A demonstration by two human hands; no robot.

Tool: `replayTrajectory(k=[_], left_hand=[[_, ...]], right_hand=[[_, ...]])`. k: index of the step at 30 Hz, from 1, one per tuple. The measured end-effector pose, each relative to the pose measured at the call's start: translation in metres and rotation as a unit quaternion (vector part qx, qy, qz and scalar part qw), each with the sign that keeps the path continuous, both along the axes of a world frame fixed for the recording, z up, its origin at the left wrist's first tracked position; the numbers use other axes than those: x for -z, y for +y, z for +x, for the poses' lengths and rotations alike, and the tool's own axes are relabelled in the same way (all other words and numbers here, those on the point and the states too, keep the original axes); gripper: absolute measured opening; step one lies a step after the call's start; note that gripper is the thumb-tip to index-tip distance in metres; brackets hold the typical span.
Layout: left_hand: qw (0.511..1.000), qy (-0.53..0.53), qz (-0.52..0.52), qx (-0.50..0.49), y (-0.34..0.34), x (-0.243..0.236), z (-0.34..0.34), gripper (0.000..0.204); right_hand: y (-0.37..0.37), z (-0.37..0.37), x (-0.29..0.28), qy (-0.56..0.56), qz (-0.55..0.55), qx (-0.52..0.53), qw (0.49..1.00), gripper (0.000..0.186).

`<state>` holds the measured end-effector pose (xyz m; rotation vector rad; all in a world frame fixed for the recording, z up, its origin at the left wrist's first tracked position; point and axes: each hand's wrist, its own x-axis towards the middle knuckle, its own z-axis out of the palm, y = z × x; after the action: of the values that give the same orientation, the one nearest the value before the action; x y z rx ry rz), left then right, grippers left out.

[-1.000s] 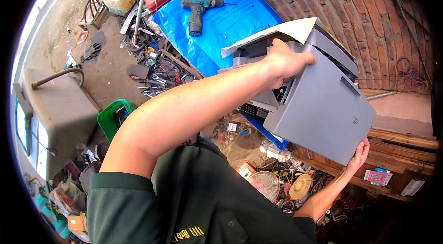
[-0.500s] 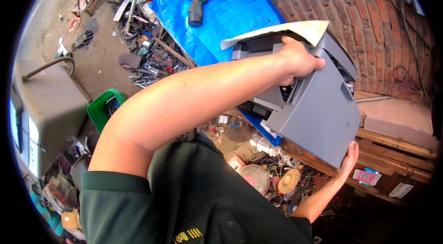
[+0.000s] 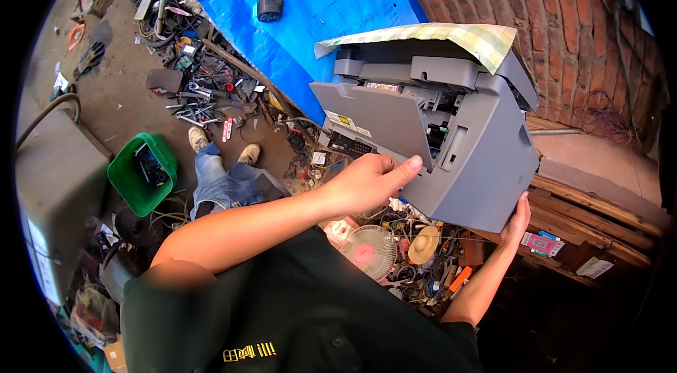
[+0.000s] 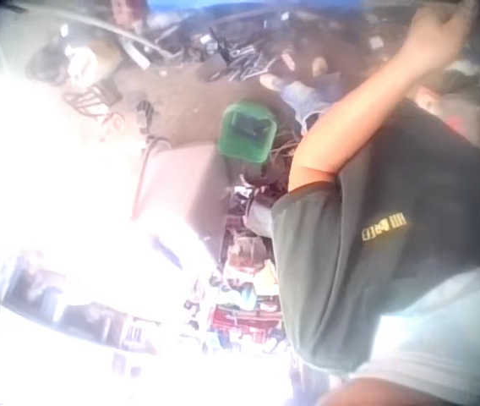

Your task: The person opens a printer, removes a circuit board, disconnects ribbon cables, and reinserts the board into the printer chassis. The person handles the board and cables by hand without visible tools.

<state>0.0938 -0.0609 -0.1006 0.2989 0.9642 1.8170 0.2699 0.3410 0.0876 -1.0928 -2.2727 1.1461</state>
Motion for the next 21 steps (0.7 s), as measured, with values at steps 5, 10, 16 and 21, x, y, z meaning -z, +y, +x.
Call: replayTrajectory(k=[5, 10, 16, 21], left_hand=[[0.987, -0.16, 0.022, 0.013, 0.008, -0.011, 0.0, 0.064], [0.966, -0.256, 0.041, 0.004, 0.022, 0.002, 0.01, 0.045], [0.948, -0.314, 0.042, 0.015, 0.025, 0.005, 0.01, 0.042], [0.944, -0.327, 0.053, -0.005, 0.027, 0.005, 0.014, 0.041]], right_hand=[[-0.01, -0.005, -0.013, -0.061, 0.018, 0.059, 0.996, 0.059], [-0.032, -0.01, -0.042, -0.053, 0.03, 0.05, 0.997, 0.062], [-0.002, -0.002, -0.006, -0.037, 0.0, 0.033, 0.999, 0.062], [0.002, -0.004, 0.014, -0.022, 0.014, 0.054, 0.998, 0.06]])
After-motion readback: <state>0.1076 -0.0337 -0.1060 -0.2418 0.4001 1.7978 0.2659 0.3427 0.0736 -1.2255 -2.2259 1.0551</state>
